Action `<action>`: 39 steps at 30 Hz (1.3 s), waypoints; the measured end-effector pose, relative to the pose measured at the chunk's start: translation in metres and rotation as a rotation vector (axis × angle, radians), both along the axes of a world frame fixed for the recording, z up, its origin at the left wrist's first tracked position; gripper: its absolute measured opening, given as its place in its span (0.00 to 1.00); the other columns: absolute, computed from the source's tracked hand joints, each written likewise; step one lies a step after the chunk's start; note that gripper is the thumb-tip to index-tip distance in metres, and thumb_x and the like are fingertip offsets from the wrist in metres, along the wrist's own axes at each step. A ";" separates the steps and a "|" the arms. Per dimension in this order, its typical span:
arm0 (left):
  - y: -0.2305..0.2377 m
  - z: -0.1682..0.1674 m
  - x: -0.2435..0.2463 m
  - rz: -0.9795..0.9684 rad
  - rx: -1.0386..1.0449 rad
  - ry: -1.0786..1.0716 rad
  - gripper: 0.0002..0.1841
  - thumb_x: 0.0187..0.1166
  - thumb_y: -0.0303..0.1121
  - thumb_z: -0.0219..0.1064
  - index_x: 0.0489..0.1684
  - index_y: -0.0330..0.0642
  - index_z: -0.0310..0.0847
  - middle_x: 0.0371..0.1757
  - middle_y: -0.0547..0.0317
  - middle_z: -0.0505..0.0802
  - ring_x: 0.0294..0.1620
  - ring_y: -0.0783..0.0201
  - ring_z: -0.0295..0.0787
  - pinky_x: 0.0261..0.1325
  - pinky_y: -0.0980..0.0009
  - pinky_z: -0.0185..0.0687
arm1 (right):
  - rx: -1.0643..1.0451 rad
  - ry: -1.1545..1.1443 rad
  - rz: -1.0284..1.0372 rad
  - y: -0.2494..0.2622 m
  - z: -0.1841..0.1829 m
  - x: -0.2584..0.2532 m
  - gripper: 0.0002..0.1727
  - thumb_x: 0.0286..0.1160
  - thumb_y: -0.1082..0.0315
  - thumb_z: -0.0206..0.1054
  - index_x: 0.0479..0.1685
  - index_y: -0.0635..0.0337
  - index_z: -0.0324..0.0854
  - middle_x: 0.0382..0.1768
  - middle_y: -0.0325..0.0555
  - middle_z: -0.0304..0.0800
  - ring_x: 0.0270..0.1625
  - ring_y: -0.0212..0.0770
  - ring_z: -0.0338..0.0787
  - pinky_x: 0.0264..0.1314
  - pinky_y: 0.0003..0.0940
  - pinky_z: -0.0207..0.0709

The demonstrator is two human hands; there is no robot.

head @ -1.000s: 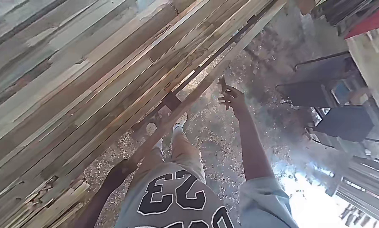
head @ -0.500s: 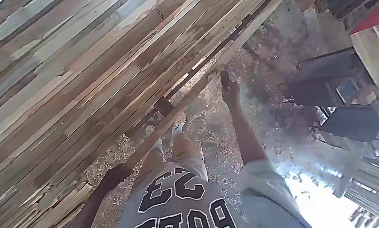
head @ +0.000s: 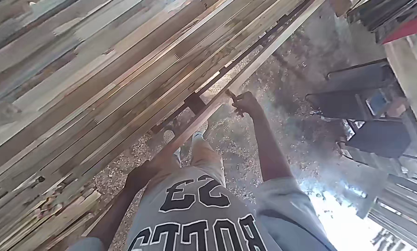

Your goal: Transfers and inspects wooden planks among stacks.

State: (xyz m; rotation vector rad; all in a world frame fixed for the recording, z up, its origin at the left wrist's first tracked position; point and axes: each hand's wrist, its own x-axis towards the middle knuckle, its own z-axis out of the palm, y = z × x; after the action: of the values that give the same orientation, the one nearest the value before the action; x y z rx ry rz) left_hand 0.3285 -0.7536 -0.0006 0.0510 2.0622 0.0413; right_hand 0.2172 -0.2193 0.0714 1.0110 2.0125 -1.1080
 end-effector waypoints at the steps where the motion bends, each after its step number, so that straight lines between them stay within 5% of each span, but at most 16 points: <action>1: -0.001 0.002 -0.001 0.027 0.042 0.001 0.46 0.71 0.75 0.62 0.76 0.42 0.76 0.59 0.33 0.91 0.61 0.33 0.89 0.60 0.30 0.82 | -0.059 -0.017 -0.016 -0.008 0.006 0.010 0.21 0.78 0.68 0.71 0.68 0.66 0.81 0.46 0.61 0.92 0.33 0.46 0.95 0.40 0.45 0.92; 6: -0.041 0.001 -0.002 0.177 0.419 -0.025 0.41 0.79 0.69 0.60 0.77 0.40 0.75 0.59 0.34 0.91 0.65 0.37 0.88 0.69 0.34 0.78 | -0.310 0.196 -0.234 -0.081 0.004 0.100 0.23 0.84 0.68 0.65 0.77 0.58 0.75 0.53 0.54 0.92 0.46 0.46 0.95 0.49 0.43 0.91; 8: -0.069 -0.006 0.004 0.215 0.534 -0.004 0.34 0.81 0.64 0.62 0.69 0.42 0.81 0.50 0.41 0.93 0.55 0.45 0.92 0.63 0.38 0.83 | -0.370 0.287 -0.293 -0.124 -0.012 0.138 0.25 0.86 0.65 0.63 0.81 0.55 0.72 0.57 0.51 0.93 0.49 0.46 0.96 0.50 0.43 0.91; 11: -0.115 0.004 0.022 0.301 0.446 -0.049 0.28 0.82 0.62 0.62 0.66 0.50 0.84 0.50 0.48 0.95 0.54 0.51 0.93 0.63 0.41 0.85 | -0.444 0.424 -0.353 -0.195 -0.030 0.184 0.24 0.85 0.69 0.62 0.79 0.60 0.72 0.58 0.54 0.92 0.50 0.50 0.96 0.46 0.45 0.92; 16: -0.191 0.019 0.063 0.205 0.359 -0.098 0.24 0.89 0.49 0.61 0.70 0.38 0.82 0.63 0.39 0.91 0.67 0.42 0.87 0.74 0.37 0.75 | -0.486 0.579 -0.240 -0.287 -0.058 0.239 0.28 0.76 0.74 0.67 0.79 0.66 0.73 0.66 0.57 0.87 0.51 0.54 0.96 0.49 0.51 0.94; 19: -0.208 0.014 0.073 0.235 0.378 -0.024 0.26 0.82 0.49 0.71 0.70 0.39 0.80 0.60 0.40 0.92 0.64 0.43 0.89 0.71 0.37 0.78 | -0.388 0.637 -0.119 -0.318 -0.071 0.245 0.27 0.77 0.74 0.69 0.78 0.62 0.75 0.71 0.54 0.84 0.46 0.45 0.96 0.45 0.43 0.95; 24: -0.222 0.009 0.080 0.265 0.260 -0.072 0.36 0.72 0.55 0.78 0.73 0.41 0.78 0.60 0.34 0.91 0.66 0.36 0.86 0.71 0.31 0.75 | -0.240 0.644 0.040 -0.347 -0.084 0.254 0.28 0.81 0.68 0.70 0.81 0.48 0.76 0.75 0.52 0.80 0.53 0.45 0.95 0.52 0.44 0.94; 27: -0.240 -0.006 0.081 0.217 0.261 -0.108 0.35 0.75 0.60 0.73 0.73 0.43 0.79 0.56 0.34 0.92 0.60 0.37 0.89 0.67 0.32 0.77 | -0.165 0.699 0.045 -0.366 -0.093 0.253 0.28 0.80 0.68 0.71 0.81 0.50 0.77 0.73 0.53 0.81 0.53 0.45 0.95 0.53 0.44 0.94; 34: -0.270 -0.023 0.083 0.416 0.403 -0.331 0.27 0.87 0.49 0.64 0.78 0.42 0.76 0.50 0.41 0.94 0.47 0.48 0.94 0.59 0.46 0.88 | -0.047 0.765 -0.031 -0.410 -0.103 0.252 0.27 0.81 0.69 0.70 0.80 0.55 0.77 0.71 0.58 0.81 0.54 0.44 0.95 0.53 0.39 0.94; 39: -0.281 -0.022 0.082 0.406 0.457 -0.425 0.22 0.90 0.46 0.61 0.67 0.35 0.79 0.43 0.41 0.91 0.40 0.50 0.90 0.50 0.48 0.87 | 0.109 0.839 0.006 -0.444 -0.120 0.254 0.27 0.81 0.72 0.67 0.81 0.59 0.75 0.73 0.61 0.79 0.58 0.46 0.93 0.55 0.38 0.92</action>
State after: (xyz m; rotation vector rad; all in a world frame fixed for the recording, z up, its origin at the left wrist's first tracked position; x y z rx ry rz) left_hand 0.4110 -1.0349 -0.0224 -0.0897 1.5748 0.7133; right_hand 0.4708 -0.6630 -0.0484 0.6232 2.7349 -1.6092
